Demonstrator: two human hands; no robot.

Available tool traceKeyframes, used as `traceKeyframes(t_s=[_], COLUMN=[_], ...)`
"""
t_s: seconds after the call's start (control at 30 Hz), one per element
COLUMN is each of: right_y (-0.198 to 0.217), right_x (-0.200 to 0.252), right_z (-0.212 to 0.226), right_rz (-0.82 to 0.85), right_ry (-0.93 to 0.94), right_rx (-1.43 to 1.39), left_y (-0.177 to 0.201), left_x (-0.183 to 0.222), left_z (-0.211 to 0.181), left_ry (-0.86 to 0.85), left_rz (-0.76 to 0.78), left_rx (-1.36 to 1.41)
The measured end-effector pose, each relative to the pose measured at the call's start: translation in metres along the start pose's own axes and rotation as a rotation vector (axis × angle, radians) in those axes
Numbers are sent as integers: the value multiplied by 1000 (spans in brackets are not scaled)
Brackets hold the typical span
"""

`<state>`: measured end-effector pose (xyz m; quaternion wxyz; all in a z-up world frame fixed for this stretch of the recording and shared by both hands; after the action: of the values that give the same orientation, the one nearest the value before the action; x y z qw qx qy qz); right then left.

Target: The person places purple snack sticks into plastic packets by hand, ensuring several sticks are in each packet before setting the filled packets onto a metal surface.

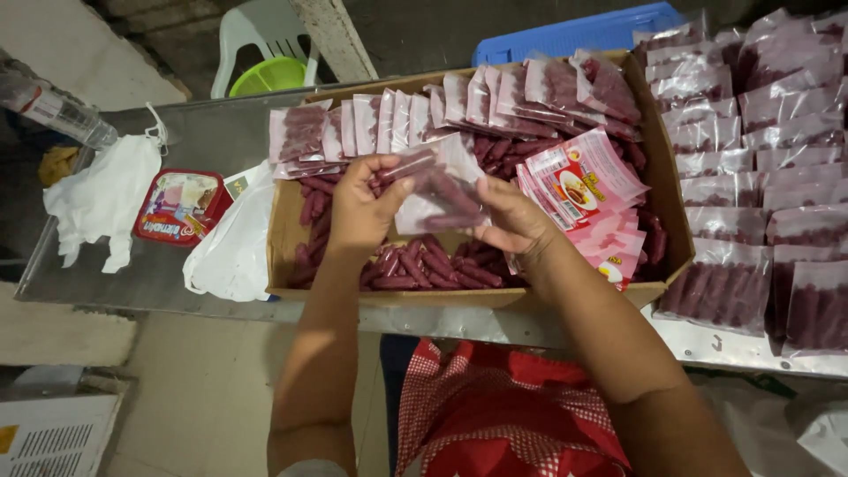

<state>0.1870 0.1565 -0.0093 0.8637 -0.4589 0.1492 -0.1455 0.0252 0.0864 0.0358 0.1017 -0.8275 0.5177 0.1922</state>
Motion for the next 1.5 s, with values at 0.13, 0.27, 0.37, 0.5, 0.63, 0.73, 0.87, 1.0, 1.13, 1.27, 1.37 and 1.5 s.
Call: traceKeyframes(t_s=[0.13, 0.27, 0.37, 0.5, 0.63, 0.73, 0.87, 1.0, 1.13, 1.27, 1.37, 1.5], right_y=[21, 49, 103, 67, 95, 78, 26, 82, 89, 84, 65, 90], right_x=[2, -4, -19, -14, -17, -11, -3, -23, -23, -18, -14, -19], right_z=[2, -2, -18, -12, -23, -15, 3, -12, -19, -14, -3, -7], right_rz=[10, 46, 64, 143, 35, 5, 61, 56, 0, -31, -56, -155], right_ry=[25, 81, 90, 110, 96, 126, 185, 244, 222, 217, 243, 237], right_rx=[15, 57, 28, -1, 36, 35, -56, -97, -94, -34, -7, -18], left_y=[4, 10, -13, -24, -46, -41, -16, -51, -41, -48, -49, -42], left_x=[-1, 0, 10, 22, 11, 8, 4, 20, 5, 3, 10, 11], left_z=[-11, -5, -33, -18, -51, -47, -20, -34, -11, -17, -22, -24], left_ry=[-35, 0, 101, 204, -84, 37, -224, 71, -13, -114, -159, 159], left_rz=[-4, 44, 187, 265, 280, 209, 57, 135, 31, -33, -41, -36], left_rx=[-29, -25, 2, -13, -514, -551, -441, -242, -557, -524, -556, -103])
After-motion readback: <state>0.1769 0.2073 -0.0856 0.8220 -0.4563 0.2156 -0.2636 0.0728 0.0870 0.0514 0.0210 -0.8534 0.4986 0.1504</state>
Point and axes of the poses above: each hand's wrist, its own x-axis away from the middle knuckle, its own y-axis out of the back of the hand, z = x × y, the point moved 6 cm from there along -x, towards the middle knuckle, and after that the axes turned 6 degrees about -y, right-handed, at the moved point
